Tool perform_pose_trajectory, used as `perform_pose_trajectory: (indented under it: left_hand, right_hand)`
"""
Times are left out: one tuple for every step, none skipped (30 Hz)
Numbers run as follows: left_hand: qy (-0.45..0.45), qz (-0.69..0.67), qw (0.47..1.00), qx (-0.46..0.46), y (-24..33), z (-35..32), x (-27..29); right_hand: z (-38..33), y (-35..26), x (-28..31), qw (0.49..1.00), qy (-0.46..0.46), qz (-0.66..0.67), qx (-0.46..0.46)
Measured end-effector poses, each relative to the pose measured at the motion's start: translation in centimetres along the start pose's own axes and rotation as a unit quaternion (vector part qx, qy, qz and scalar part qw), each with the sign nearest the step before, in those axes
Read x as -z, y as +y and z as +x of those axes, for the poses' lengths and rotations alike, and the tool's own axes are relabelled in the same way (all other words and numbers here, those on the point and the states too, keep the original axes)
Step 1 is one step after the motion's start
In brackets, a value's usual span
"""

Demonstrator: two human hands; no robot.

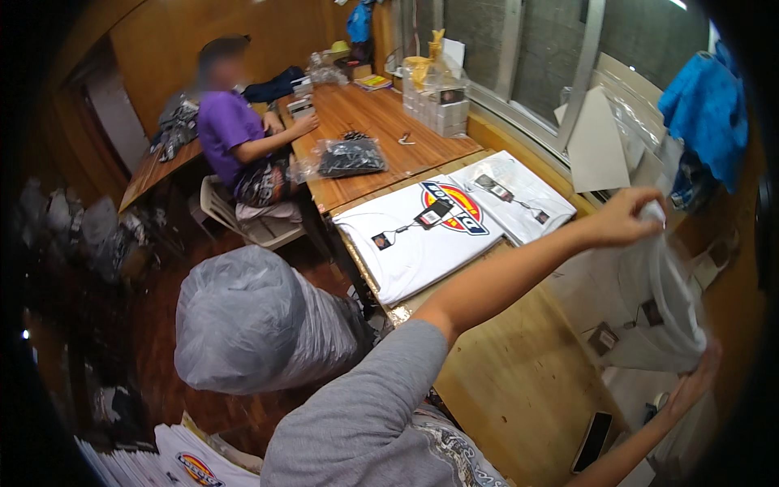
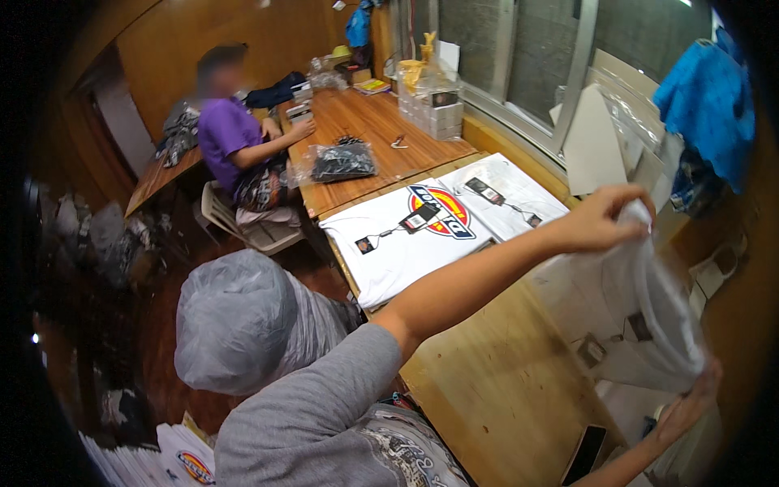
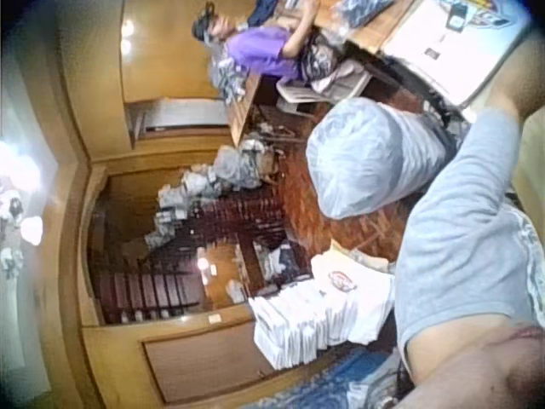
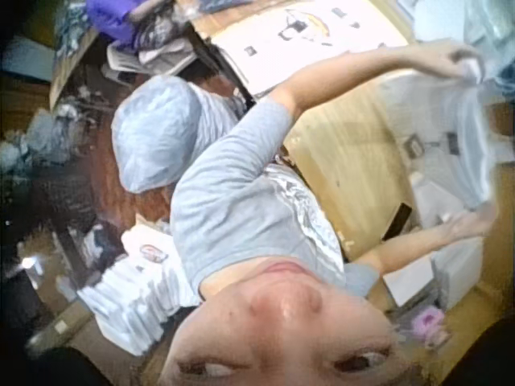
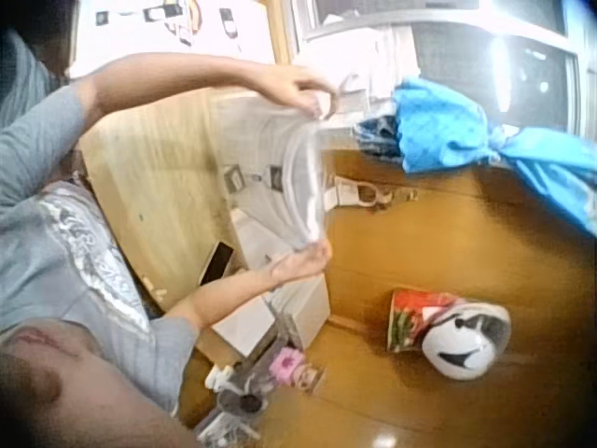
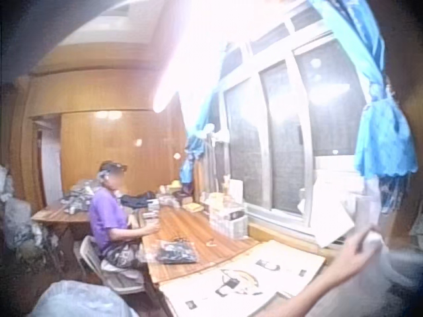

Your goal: The person folds white t-shirts and places them into clear plastic bags. They then secure the bags by tying them with blue and black straps. The packaged shirts are stacked on the table and later placed into a large white bag.

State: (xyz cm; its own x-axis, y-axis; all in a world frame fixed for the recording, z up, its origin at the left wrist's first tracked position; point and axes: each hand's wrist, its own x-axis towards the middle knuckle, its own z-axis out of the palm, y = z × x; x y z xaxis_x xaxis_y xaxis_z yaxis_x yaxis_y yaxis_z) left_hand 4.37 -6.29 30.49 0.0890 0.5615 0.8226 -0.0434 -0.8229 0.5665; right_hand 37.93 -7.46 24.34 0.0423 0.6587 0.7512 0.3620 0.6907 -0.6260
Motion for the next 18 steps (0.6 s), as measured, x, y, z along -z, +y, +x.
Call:
perform_pose_trajectory:
  left_hand:
    - [-0.022,0.020,1.000,0.005,0.6,-2.0,0.5]
    - [-0.055,0.014,0.998,0.009,0.1,-3.9,0.3]
    - [-0.099,0.104,0.988,0.050,0.5,-6.4,0.5]
    - [-0.157,0.090,0.981,0.071,-1.2,-9.7,0.7]
    - [-0.164,0.104,0.979,0.065,-3.1,-14.2,1.1]
    - [-0.190,0.137,0.967,0.097,-4.6,-18.8,1.2]
    - [-0.226,0.090,0.945,0.218,-4.9,-22.4,1.2]
    - [-0.264,0.077,0.926,0.260,-6.1,-26.5,1.2]
    - [-0.271,0.136,0.920,0.247,-6.4,-29.9,0.4]
    - [-0.283,0.189,0.911,0.231,-6.2,-31.9,-0.1]
    - [-0.270,0.189,0.923,0.201,-5.4,-32.4,0.1]
    - [-0.257,0.188,0.933,0.169,-4.5,-32.6,0.1]
    - [-0.243,0.187,0.942,0.138,-3.6,-32.9,0.1]
    - [-0.187,0.199,0.938,0.215,-2.8,-33.2,0.0]
    - [-0.130,0.210,0.925,0.290,-2.0,-33.6,-0.2]
    - [-0.077,0.214,0.903,0.364,-1.6,-33.7,-0.5]
    - [-0.028,0.265,0.853,0.448,-1.2,-33.5,-1.1]
    - [-0.038,0.260,0.827,0.497,-0.9,-32.9,-1.3]
  right_hand:
    - [-0.7,-0.4,-0.5,0.999,0.011,-0.019,-0.033]
    - [-2.3,1.0,1.2,0.987,0.046,-0.013,-0.153]
    - [-4.9,2.7,2.7,0.996,-0.027,-0.021,-0.087]
    - [-7.2,4.3,3.0,0.994,-0.103,-0.025,-0.017]
    - [-10.1,3.7,0.6,0.984,-0.112,-0.101,-0.096]
    - [-13.5,4.3,-0.7,0.976,-0.143,0.034,-0.161]
    - [-16.2,4.6,-1.4,0.957,-0.199,-0.005,-0.212]
    - [-19.3,5.9,-2.0,0.949,-0.269,-0.013,-0.163]
    - [-22.5,6.6,-2.4,0.948,-0.267,-0.016,-0.170]
    - [-24.9,6.6,-2.3,0.948,-0.261,-0.024,-0.181]
    - [-25.3,5.8,-1.7,0.941,-0.300,-0.055,-0.148]
    - [-25.3,4.7,-0.6,0.930,-0.337,-0.086,-0.116]
    - [-25.1,3.6,0.4,0.916,-0.374,-0.117,-0.083]
    - [-24.5,1.8,0.8,0.908,-0.391,-0.110,-0.102]
    - [-23.4,0.2,0.8,0.899,-0.407,-0.103,-0.122]
    - [-22.5,-1.3,0.2,0.890,-0.420,-0.100,-0.148]
    - [-22.7,-1.1,-1.4,0.919,-0.354,-0.077,-0.156]
    - [-23.4,-0.2,-3.9,0.943,-0.285,-0.056,-0.164]
